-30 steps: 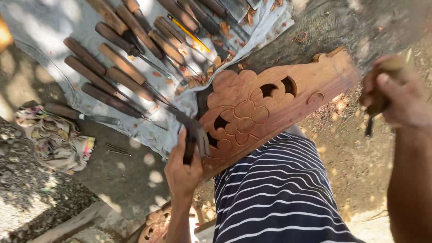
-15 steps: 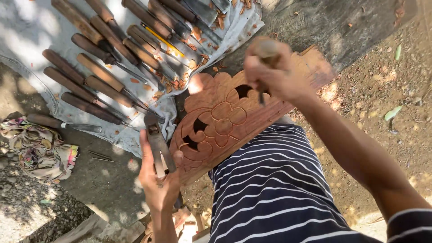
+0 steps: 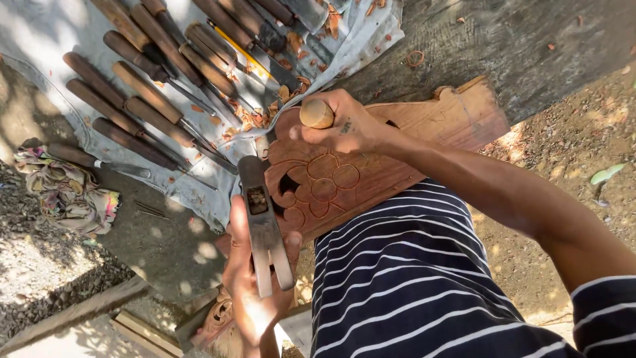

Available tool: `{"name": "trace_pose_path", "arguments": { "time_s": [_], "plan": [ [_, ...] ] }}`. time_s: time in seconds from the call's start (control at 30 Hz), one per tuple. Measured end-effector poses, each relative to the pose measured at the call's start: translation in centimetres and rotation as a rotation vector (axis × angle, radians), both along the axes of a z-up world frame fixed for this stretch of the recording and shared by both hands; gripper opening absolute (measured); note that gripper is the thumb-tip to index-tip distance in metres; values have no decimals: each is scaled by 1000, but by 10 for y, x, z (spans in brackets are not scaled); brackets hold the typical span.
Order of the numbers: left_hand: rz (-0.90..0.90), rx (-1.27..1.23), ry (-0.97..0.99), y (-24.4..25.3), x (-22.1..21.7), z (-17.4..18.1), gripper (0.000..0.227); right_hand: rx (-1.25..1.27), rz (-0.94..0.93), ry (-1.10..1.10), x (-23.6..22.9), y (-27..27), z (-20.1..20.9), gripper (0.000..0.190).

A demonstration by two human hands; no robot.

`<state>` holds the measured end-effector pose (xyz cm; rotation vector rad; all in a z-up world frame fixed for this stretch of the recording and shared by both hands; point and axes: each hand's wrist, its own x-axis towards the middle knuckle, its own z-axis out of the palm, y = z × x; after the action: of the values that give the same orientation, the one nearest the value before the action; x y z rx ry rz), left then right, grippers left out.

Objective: The recorder is using a hammer and chisels to carve intricate floral designs into a piece of wood.

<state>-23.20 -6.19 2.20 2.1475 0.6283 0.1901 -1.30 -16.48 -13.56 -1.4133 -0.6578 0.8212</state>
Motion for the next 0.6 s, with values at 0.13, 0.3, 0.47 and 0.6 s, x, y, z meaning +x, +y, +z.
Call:
{"name": "trace_pose_path", "arguments": {
  "time_s": [0.13, 0.3, 0.47, 0.6],
  "plan": [
    [-24, 85, 19, 1, 9, 3, 76, -51, 63, 0, 5, 1, 0, 39],
    [-5, 59, 28, 6, 20, 6, 84, -31, 56, 45, 6, 1, 0, 38],
    [-3, 11, 21, 11, 21, 5, 86, -73, 44, 15, 6, 0, -1, 42],
    [-26, -62, -8, 14, 20, 2, 87, -88, 51, 48, 7, 1, -2, 37]
  ]
}}
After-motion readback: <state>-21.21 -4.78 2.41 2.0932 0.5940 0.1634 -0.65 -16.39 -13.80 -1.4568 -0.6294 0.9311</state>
